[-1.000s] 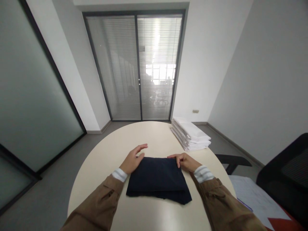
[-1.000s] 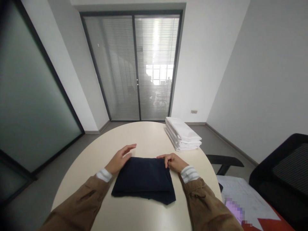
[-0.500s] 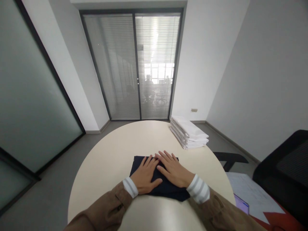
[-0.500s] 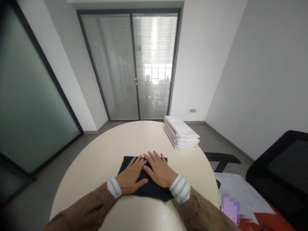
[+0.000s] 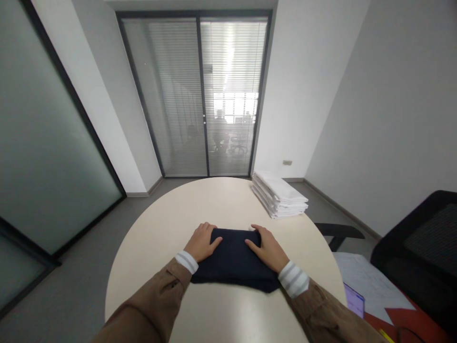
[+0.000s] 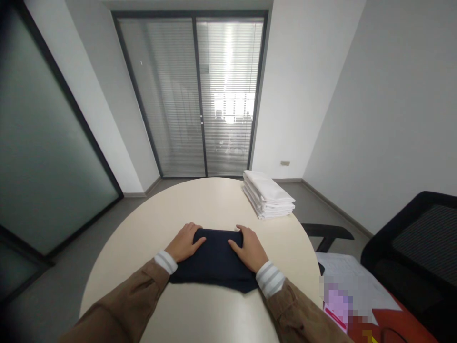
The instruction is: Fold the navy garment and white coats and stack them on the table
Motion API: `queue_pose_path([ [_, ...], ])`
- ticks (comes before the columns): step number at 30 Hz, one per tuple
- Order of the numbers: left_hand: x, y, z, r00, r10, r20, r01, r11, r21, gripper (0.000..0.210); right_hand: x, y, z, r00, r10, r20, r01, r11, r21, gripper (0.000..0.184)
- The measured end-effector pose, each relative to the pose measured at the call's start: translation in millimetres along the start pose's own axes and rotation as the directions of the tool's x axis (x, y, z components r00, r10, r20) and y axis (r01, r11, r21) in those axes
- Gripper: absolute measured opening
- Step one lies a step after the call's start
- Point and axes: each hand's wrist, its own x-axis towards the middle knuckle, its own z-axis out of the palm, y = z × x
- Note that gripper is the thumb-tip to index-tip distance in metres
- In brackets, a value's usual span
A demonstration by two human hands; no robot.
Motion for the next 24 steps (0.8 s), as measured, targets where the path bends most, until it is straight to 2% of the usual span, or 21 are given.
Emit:
queue_pose_path([
  [3, 2.2, -4.0, -2.4, 0.998, 0.067, -0.015, -0.068, 0.99, -0.127, 0.022, 3.4, 2.0, -3.3, 0.998, 0.055, -0.03, -0.05, 0.986, 0.161, 0.061],
  [6, 2.5, -1.6, -3.8, 0.99, 0.088, -0.107, -0.108, 0.972, -0.207, 0.018, 4.3, -1.0, -4.3, 0.971, 0.228, -0.072, -0.192, 0.923, 0.335, 0.08],
  [8, 2.6, 2.2, -4.2, 0.98, 0.069, -0.184, -0.115, 0.962, -0.25, 0.018, 3.3, -5.3, -4.8, 0.936, 0.351, -0.039, -0.287, 0.82, 0.496, 0.087],
  [9, 2.9, 3.9, -4.2, 0.974, 0.046, -0.223, -0.108, 0.956, -0.274, 0.018, 2.4, -7.9, -5.4, 0.926, 0.378, 0.012, -0.314, 0.75, 0.581, 0.082],
  [11, 3.7, 5.6, -3.7, 0.957, -0.025, -0.291, -0.078, 0.938, -0.337, 0.018, -0.1, -13.1, -7.1, 0.927, 0.346, 0.145, -0.337, 0.601, 0.725, 0.064],
  [13, 4.9, 4.3, -2.6, 0.933, -0.145, -0.33, -0.013, 0.902, -0.432, 0.02, -2.2, -16.4, -9.7, 0.939, 0.267, 0.216, -0.325, 0.488, 0.81, 0.051],
  [15, 6.0, 1.1, -1.5, 0.91, -0.309, -0.275, 0.093, 0.801, -0.592, 0.037, -2.9, -16.1, -13.0, 0.951, 0.226, 0.213, -0.295, 0.446, 0.845, 0.047],
  [17, 6.4, -1.4, -0.7, 0.9, -0.426, -0.095, 0.211, 0.615, -0.76, 0.06, -2.5, -12.9, -16.4, 0.96, 0.215, 0.178, -0.259, 0.445, 0.857, 0.044],
  [19, 6.5, -1.4, -0.2, 0.907, -0.412, 0.085, 0.282, 0.446, -0.849, 0.067, -2.0, -9.8, -19.4, 0.966, 0.207, 0.154, -0.231, 0.433, 0.871, 0.042],
  [20, 6.5, -0.4, -0.1, 0.914, -0.388, 0.116, 0.282, 0.404, -0.87, 0.065, -2.1, -9.2, -20.5, 0.967, 0.208, 0.15, -0.226, 0.417, 0.88, 0.042],
  [21, 6.7, 1.2, 0.0, 0.92, -0.377, 0.103, 0.258, 0.388, -0.884, 0.063, -2.4, -9.5, -21.2, 0.965, 0.211, 0.158, -0.232, 0.393, 0.89, 0.043],
  [24, 8.2, 6.3, -0.6, 0.912, -0.409, -0.03, 0.158, 0.417, -0.895, 0.059, -4.6, -14.0, -21.7, 0.951, 0.209, 0.227, -0.285, 0.319, 0.904, 0.048],
])
